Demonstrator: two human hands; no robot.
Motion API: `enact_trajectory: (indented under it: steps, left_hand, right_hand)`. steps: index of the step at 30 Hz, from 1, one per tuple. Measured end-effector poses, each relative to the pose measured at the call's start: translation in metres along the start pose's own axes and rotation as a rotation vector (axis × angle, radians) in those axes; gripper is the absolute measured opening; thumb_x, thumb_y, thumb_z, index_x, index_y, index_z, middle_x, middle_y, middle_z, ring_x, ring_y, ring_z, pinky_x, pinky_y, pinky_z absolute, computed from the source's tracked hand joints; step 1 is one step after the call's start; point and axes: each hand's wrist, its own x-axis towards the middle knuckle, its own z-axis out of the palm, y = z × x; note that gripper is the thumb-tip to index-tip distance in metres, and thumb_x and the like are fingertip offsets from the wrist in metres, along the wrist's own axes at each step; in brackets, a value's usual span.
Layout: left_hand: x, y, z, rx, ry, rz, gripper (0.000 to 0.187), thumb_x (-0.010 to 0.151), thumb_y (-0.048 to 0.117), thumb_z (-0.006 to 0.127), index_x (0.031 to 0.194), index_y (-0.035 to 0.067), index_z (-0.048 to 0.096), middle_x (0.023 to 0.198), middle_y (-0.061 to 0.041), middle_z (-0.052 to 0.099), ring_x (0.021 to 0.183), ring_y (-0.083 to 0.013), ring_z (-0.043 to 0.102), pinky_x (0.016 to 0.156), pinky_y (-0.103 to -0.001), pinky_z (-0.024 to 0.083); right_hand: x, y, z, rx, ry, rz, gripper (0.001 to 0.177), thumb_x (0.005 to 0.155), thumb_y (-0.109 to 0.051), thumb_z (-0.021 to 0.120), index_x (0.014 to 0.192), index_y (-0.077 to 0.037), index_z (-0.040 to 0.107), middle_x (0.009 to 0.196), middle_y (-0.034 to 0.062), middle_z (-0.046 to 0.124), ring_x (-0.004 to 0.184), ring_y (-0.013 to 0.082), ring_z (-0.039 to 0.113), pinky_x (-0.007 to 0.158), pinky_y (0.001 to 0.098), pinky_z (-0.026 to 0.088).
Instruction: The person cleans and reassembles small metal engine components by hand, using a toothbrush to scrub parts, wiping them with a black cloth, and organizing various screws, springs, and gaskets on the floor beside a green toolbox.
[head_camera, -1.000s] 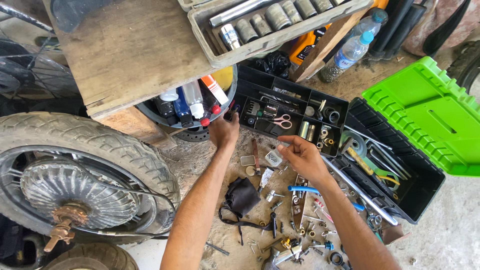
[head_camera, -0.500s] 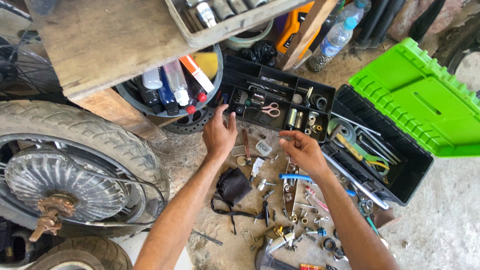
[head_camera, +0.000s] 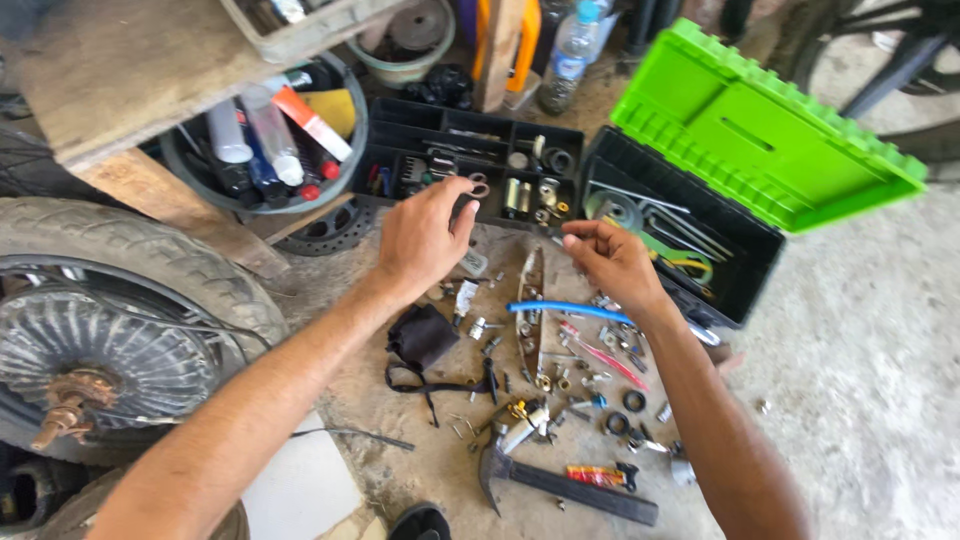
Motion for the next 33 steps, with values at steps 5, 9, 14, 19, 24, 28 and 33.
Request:
enact_trajectory:
  steps: [5, 9, 14, 19, 24, 28, 33]
  left_hand:
    - [0.007, 0.059, -0.001, 0.028, -0.107, 0.056, 0.018, 0.096, 0.019, 0.071, 0.11, 0.009, 0.064, 0.092, -0.011, 0.074, 0.078, -0.0348, 0.072, 0.063, -0.046, 0.057]
    - [-0.002, 0.091, 0.014, -0.024, -0.195, 0.133, 0.02, 0.095, 0.018, 0.071, 0.111, 0.01, 0.064, 0.095, -0.01, 0.074, 0.077, -0.0342, 0.072, 0.062, -0.047, 0.057]
    - [-0.018, 0.1, 0.055, -0.008, -0.377, 0.166, 0.021, 0.094, 0.02, 0.071, 0.111, 0.009, 0.064, 0.095, -0.011, 0.073, 0.079, -0.0332, 0.074, 0.065, -0.045, 0.059]
    - [-0.045, 0.092, 0.113, 0.034, -0.479, 0.152, 0.023, 0.089, 0.02, 0.074, 0.108, 0.008, 0.066, 0.098, -0.012, 0.074, 0.084, -0.0348, 0.073, 0.07, -0.047, 0.06]
    - [-0.087, 0.087, 0.171, 0.111, -0.708, -0.072, 0.019, 0.097, 0.024, 0.069, 0.112, 0.012, 0.066, 0.103, -0.011, 0.072, 0.085, -0.0292, 0.075, 0.071, -0.043, 0.062]
    - [-0.136, 0.075, 0.206, 0.034, -0.689, -0.076, 0.015, 0.094, 0.019, 0.072, 0.106, 0.011, 0.069, 0.105, -0.01, 0.073, 0.091, -0.0274, 0.075, 0.079, -0.041, 0.062]
    - [-0.188, 0.068, 0.238, 0.087, -0.824, -0.057, 0.023, 0.084, 0.012, 0.078, 0.105, 0.015, 0.072, 0.112, -0.011, 0.069, 0.101, -0.0311, 0.071, 0.089, -0.045, 0.058]
  right_hand:
    - [-0.037, -0.002, -0.042, 0.049, 0.037, 0.076, 0.031, 0.097, -0.022, 0.07, 0.123, -0.005, 0.071, 0.075, -0.0079, 0.062, 0.059, 0.0, 0.047, 0.051, 0.0187, 0.037]
    - [-0.064, 0.001, -0.068, 0.016, 0.044, 0.143, 0.032, 0.096, -0.025, 0.071, 0.122, -0.006, 0.072, 0.074, -0.0075, 0.061, 0.057, 0.0007, 0.045, 0.05, 0.0187, 0.035]
    - [-0.081, 0.015, -0.101, -0.192, 0.053, 0.234, 0.033, 0.094, -0.029, 0.072, 0.12, -0.008, 0.074, 0.075, -0.0032, 0.065, 0.061, 0.0029, 0.053, 0.051, 0.0217, 0.04]
    - [-0.089, 0.039, -0.133, -0.532, 0.032, 0.218, 0.034, 0.091, -0.035, 0.075, 0.112, -0.009, 0.077, 0.079, 0.0032, 0.075, 0.073, 0.0072, 0.068, 0.066, 0.0249, 0.054]
    - [-0.096, 0.075, -0.142, -0.544, 0.046, 0.292, 0.037, 0.088, -0.039, 0.077, 0.113, -0.012, 0.077, 0.082, 0.0061, 0.077, 0.077, 0.0122, 0.072, 0.071, 0.0297, 0.057]
    - [-0.1, 0.129, -0.133, -0.551, 0.023, 0.335, 0.039, 0.087, -0.043, 0.077, 0.113, -0.014, 0.077, 0.081, 0.0046, 0.078, 0.077, 0.011, 0.074, 0.073, 0.0298, 0.057]
    - [-0.106, 0.209, -0.116, -0.609, -0.063, 0.254, 0.04, 0.083, -0.047, 0.076, 0.108, -0.016, 0.08, 0.082, 0.0079, 0.078, 0.075, 0.0186, 0.075, 0.075, 0.0332, 0.059]
